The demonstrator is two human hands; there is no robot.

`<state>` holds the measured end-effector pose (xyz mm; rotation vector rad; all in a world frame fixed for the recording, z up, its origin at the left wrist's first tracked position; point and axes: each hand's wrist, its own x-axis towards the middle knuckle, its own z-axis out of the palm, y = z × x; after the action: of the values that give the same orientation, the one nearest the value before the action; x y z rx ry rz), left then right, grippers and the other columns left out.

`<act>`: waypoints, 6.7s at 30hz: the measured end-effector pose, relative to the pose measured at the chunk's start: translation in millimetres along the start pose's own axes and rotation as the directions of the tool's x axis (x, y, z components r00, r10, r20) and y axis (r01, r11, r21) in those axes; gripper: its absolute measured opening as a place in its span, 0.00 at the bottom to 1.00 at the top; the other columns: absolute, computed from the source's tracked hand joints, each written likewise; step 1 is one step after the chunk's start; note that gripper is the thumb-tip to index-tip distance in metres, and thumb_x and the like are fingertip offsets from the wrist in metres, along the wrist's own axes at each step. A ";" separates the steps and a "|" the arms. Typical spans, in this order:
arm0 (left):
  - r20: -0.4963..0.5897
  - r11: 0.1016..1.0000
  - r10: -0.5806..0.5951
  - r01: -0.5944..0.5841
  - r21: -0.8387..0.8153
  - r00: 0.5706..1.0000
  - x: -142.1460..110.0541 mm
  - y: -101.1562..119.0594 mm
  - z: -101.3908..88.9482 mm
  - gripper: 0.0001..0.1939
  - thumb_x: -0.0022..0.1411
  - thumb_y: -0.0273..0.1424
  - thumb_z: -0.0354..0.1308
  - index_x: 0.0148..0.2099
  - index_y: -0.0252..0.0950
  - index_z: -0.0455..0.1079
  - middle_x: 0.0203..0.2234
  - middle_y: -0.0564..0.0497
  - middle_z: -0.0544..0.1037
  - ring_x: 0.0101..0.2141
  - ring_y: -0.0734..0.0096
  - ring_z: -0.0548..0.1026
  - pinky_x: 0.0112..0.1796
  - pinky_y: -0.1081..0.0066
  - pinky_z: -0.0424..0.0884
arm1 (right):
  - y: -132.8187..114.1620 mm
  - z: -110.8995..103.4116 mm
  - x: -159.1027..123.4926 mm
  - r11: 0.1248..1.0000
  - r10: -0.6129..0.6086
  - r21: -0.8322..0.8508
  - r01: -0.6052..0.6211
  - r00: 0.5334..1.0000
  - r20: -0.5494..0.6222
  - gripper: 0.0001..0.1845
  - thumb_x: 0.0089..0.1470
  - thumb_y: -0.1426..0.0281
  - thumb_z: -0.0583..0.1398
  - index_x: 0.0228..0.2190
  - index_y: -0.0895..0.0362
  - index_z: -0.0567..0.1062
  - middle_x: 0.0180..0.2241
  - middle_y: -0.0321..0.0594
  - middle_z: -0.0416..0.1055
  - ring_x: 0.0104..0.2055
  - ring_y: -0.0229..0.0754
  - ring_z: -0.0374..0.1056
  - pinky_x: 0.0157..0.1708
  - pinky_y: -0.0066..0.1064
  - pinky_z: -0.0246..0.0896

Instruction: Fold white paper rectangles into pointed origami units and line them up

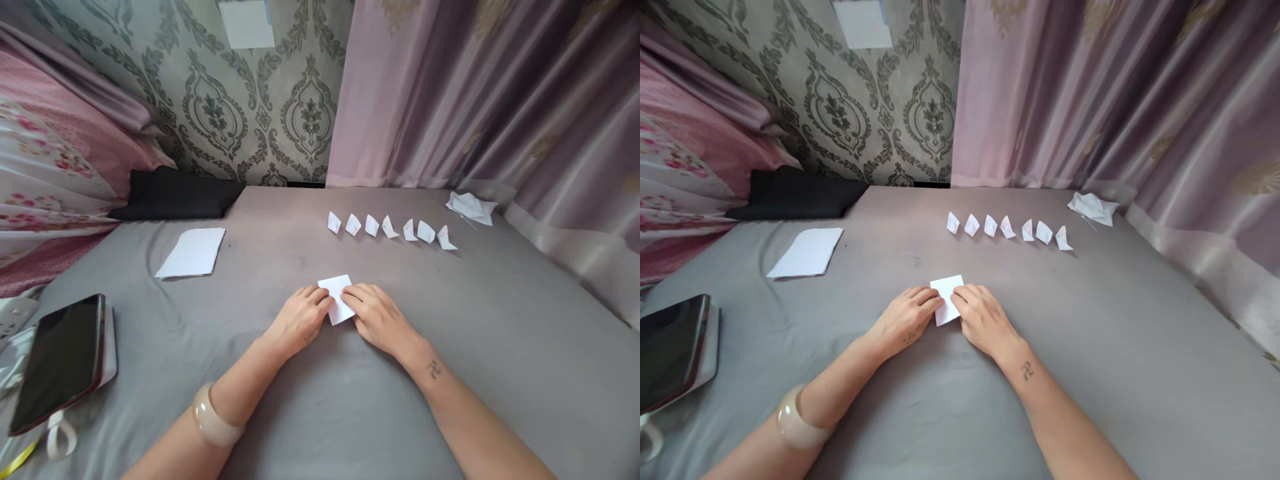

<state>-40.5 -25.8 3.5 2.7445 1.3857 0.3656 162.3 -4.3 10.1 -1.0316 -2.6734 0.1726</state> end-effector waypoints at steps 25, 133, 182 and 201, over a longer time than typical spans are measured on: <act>-0.069 0.802 -0.509 0.444 -0.399 0.858 -0.9 11.5 8.1 0.12 0.63 0.35 0.54 0.33 0.37 0.77 0.35 0.46 0.74 0.38 0.62 0.68 0.41 0.61 0.67 | 13.5 -1.7 3.7 0.784 0.383 0.496 -0.373 0.920 0.086 0.17 0.60 0.63 0.54 0.24 0.54 0.75 0.41 0.37 0.72 0.35 0.37 0.68 0.38 0.30 0.61; -0.017 0.984 -0.167 0.168 0.053 0.986 21.2 7.2 22.0 0.22 0.65 0.24 0.46 0.59 0.43 0.62 0.46 0.46 0.69 0.43 0.61 0.65 0.48 0.60 0.56 | -13.6 17.9 14.3 0.873 0.452 -0.213 -0.439 0.892 0.014 0.26 0.58 0.79 0.46 0.57 0.63 0.65 0.41 0.51 0.67 0.38 0.45 0.67 0.36 0.33 0.63; 0.203 0.951 -0.278 0.238 0.199 0.939 -16.8 26.5 -8.0 0.22 0.65 0.26 0.47 0.60 0.31 0.62 0.36 0.43 0.73 0.38 0.60 0.71 0.35 0.65 0.63 | -48.0 15.6 -3.1 0.969 0.209 -0.145 -0.198 0.976 0.065 0.27 0.62 0.68 0.50 0.61 0.59 0.60 0.63 0.62 0.52 0.64 0.61 0.51 0.56 0.49 0.57; 0.202 0.951 -0.295 0.267 0.154 0.934 -16.8 20.3 -9.2 0.22 0.63 0.24 0.46 0.59 0.36 0.65 0.34 0.44 0.73 0.35 0.58 0.72 0.33 0.63 0.62 | -44.1 9.4 -6.7 0.906 0.401 -0.183 -0.383 0.913 0.077 0.27 0.64 0.64 0.47 0.57 0.65 0.66 0.61 0.59 0.57 0.62 0.58 0.55 0.53 0.45 0.62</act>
<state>-36.2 -51.9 12.2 2.5220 1.7553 -0.0451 136.0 -41.6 8.7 -1.6575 -2.5765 0.0907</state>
